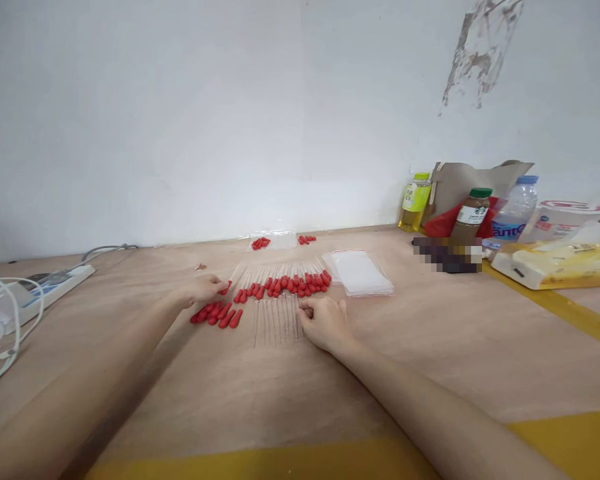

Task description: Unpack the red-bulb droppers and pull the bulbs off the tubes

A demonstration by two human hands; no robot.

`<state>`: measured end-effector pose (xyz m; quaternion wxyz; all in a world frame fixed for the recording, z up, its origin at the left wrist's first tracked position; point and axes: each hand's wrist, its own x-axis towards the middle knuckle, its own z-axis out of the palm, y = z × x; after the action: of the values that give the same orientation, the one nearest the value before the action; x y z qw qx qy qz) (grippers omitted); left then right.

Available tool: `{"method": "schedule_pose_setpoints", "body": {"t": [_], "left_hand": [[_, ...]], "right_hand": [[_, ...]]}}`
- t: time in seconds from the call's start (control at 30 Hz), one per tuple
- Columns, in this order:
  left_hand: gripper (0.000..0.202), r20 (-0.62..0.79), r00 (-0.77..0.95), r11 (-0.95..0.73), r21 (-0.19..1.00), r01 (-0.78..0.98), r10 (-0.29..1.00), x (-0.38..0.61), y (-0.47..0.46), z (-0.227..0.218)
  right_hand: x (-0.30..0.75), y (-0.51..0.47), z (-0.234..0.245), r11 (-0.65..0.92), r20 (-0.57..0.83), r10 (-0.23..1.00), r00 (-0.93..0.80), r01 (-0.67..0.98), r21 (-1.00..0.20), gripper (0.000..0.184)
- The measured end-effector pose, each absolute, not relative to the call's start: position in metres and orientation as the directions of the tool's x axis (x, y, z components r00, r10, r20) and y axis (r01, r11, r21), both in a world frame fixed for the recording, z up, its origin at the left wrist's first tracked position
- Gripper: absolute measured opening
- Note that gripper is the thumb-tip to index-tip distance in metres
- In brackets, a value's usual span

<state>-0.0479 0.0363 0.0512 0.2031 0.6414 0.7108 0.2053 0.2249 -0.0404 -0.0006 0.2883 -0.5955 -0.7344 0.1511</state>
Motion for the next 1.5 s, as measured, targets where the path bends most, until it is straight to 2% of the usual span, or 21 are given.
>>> {"method": "schedule_pose_setpoints", "body": {"t": [0.13,0.3,0.43,0.53,0.63,0.7,0.8,0.87,1.0,1.27,1.5], "left_hand": [[0.019,0.192,-0.061,-0.062,0.573,0.817,0.979,-0.053,0.014,0.052],[0.021,0.482,0.109,-0.395,0.546,0.739,0.869,-0.036,-0.035,0.034],[0.020,0.616,0.268,-0.565,0.355,0.745,0.740,-0.021,-0.060,0.011],[0.015,0.657,0.403,-0.682,0.237,0.692,0.637,-0.015,-0.066,-0.001],[0.012,0.669,0.468,-0.727,0.161,0.667,0.577,-0.011,-0.067,-0.005],[0.011,0.672,0.477,-0.717,0.118,0.687,0.567,-0.009,-0.067,-0.003],[0.010,0.656,0.490,-0.694,0.070,0.717,0.573,-0.007,-0.068,0.000],[0.010,0.649,0.500,-0.694,0.059,0.718,0.573,-0.006,-0.069,0.002],[0.009,0.665,0.532,-0.732,0.033,0.680,0.524,-0.002,-0.070,0.001],[0.007,0.669,0.632,-0.793,-0.104,0.601,0.391,-0.001,-0.074,0.004],[0.013,0.607,0.739,-0.761,-0.319,0.564,0.293,-0.005,-0.079,0.016]], "right_hand": [[0.219,-0.041,-0.003,0.239,0.233,0.965,-0.119,0.765,-0.598,0.021],[0.216,-0.041,-0.008,0.245,0.251,0.963,-0.097,0.699,-0.672,0.021],[0.221,-0.035,-0.015,0.303,0.322,0.945,-0.059,0.527,-0.794,0.033],[0.225,-0.030,-0.017,0.319,0.341,0.940,-0.013,0.386,-0.866,0.043],[0.230,-0.032,-0.011,0.299,0.317,0.948,0.014,0.304,-0.905,0.049],[0.233,-0.037,-0.006,0.384,0.383,0.921,-0.075,0.346,-0.856,0.047],[0.235,-0.048,0.001,0.620,0.556,0.777,-0.295,0.511,-0.596,0.033],[0.233,-0.055,0.001,0.714,0.616,0.675,-0.406,0.570,-0.407,0.027],[0.222,-0.062,-0.004,0.804,0.673,0.528,-0.518,0.559,-0.200,0.022],[0.218,-0.065,-0.007,0.859,0.698,0.405,-0.591,0.508,-0.068,0.022],[0.223,-0.072,0.007,0.850,0.607,0.455,-0.652,0.520,-0.079,0.026]]}}
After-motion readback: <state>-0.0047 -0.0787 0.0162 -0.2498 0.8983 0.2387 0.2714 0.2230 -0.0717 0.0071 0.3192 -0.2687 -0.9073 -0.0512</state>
